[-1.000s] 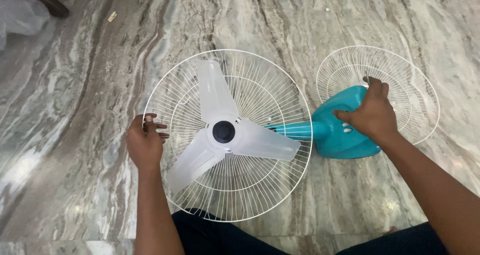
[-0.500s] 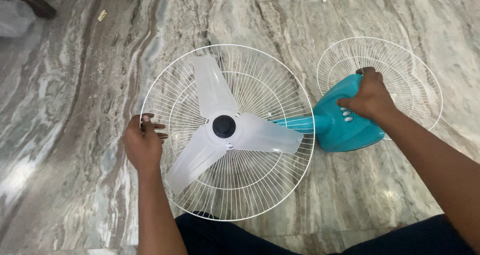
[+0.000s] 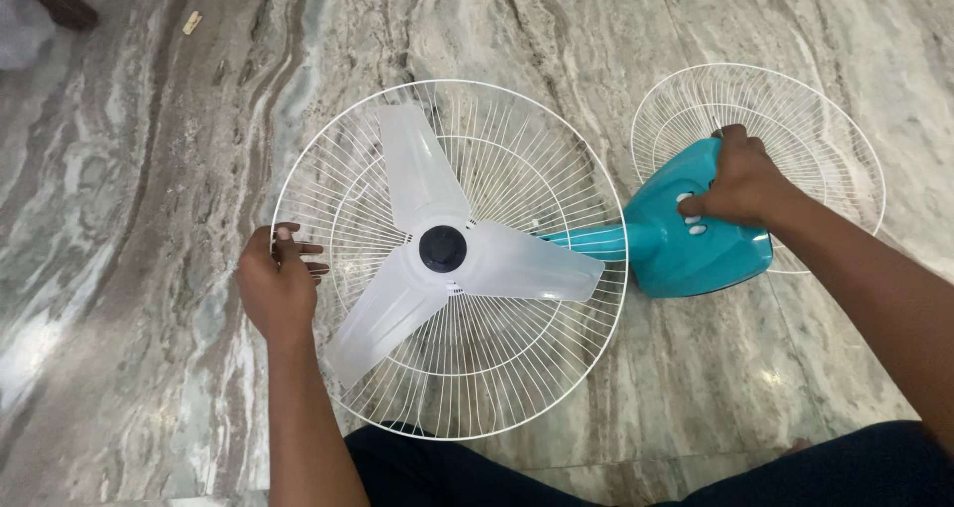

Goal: The person assembles a table fan by attaching the front grill, fan blades, and rear grill to the motor housing. They use a screwdriver to secure the components and tighten the central hub nut.

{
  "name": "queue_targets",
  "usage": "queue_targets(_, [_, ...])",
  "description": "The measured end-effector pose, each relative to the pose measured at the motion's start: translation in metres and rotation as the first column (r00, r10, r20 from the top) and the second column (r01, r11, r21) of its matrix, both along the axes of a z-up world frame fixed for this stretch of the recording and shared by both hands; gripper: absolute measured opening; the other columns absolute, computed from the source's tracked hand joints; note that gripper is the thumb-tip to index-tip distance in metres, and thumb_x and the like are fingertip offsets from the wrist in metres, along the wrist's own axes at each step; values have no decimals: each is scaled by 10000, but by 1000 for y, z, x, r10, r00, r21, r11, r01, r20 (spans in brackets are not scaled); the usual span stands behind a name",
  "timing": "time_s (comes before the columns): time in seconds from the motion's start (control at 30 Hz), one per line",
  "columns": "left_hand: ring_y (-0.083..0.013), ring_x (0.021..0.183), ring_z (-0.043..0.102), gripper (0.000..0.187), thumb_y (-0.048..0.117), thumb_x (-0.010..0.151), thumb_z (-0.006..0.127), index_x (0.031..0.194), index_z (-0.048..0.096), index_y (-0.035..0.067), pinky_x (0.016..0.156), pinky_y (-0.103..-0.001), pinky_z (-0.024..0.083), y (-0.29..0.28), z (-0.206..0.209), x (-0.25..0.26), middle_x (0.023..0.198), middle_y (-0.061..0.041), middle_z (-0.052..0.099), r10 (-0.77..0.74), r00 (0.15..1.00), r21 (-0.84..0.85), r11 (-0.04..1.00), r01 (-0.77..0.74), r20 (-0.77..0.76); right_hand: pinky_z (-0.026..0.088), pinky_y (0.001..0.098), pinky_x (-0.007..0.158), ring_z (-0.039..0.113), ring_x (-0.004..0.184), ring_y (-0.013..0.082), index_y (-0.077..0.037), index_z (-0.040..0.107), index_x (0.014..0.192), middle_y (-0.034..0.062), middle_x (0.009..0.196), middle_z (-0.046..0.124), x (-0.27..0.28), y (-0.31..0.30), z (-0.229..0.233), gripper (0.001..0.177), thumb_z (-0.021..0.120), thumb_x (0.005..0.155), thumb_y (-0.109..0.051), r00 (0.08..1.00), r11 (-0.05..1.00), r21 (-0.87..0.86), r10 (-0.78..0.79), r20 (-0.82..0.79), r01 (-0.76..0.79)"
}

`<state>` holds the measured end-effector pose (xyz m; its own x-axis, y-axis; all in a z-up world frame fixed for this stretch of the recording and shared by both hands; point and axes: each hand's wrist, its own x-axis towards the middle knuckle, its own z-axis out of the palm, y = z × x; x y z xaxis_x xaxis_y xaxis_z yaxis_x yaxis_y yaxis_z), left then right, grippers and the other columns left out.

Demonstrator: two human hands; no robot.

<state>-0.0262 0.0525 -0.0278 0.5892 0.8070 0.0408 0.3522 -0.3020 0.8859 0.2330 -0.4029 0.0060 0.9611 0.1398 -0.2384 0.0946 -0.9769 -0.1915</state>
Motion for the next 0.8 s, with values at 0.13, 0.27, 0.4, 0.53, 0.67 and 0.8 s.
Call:
queue_targets(0.13, [-166,597,720,268,202,1098,459,1101,680,49,517,-300,517,-1,3,1,817,-63,762,9,1000,-5,1000,-9,-15,571,450,982,597,1227,485,68,94,1586,380,1456,368,2,-5,8,1479,1023,528,-382,993,995,-96,19,-113,-30])
queue_targets(0.27, [-170,594,717,267,194,1099,461,1100,682,45,517,-304,518,-2,2,1,816,-68,761,7,1000,-2,1000,-7,-15,589,458,974,644,1198,478,52,96,1604,363,1466,390,4,-4,7,1468,995,504,-318,992,996,-88,13,-129,-24])
queue_targets(0.4, [-174,587,721,264,186,1095,468,1087,677,26,511,-320,516,0,2,1,809,-76,760,1,1000,11,1000,-1,-31,591,470,980,629,1211,501,62,98,1603,382,1461,396,5,4,10,1477,1004,508,-341,991,992,-123,0,-137,-17])
queue_targets(0.53, [-172,586,718,271,196,1104,466,1086,676,25,518,-315,516,1,0,4,810,-74,760,-17,1000,28,999,17,-13,519,464,1067,544,1289,517,-38,-68,1623,404,1468,347,-3,3,20,1631,1040,487,-414,981,986,-151,40,-189,-69])
queue_targets(0.67, [-172,586,715,272,202,1106,467,1087,673,25,522,-313,518,2,0,3,811,-74,757,-8,1000,16,1000,8,-8,525,468,1094,559,1303,529,-121,-191,1645,415,1497,324,-7,7,28,1729,1039,457,-373,979,968,-231,52,-196,-98])
queue_targets(0.8, [-164,600,719,265,199,1099,469,1093,676,34,528,-302,521,1,1,3,813,-71,760,5,1000,-1,1000,-5,-16,518,500,1083,548,1290,557,-197,-216,1661,401,1538,280,-7,20,22,1713,1038,505,-353,982,948,-305,37,-186,-93])
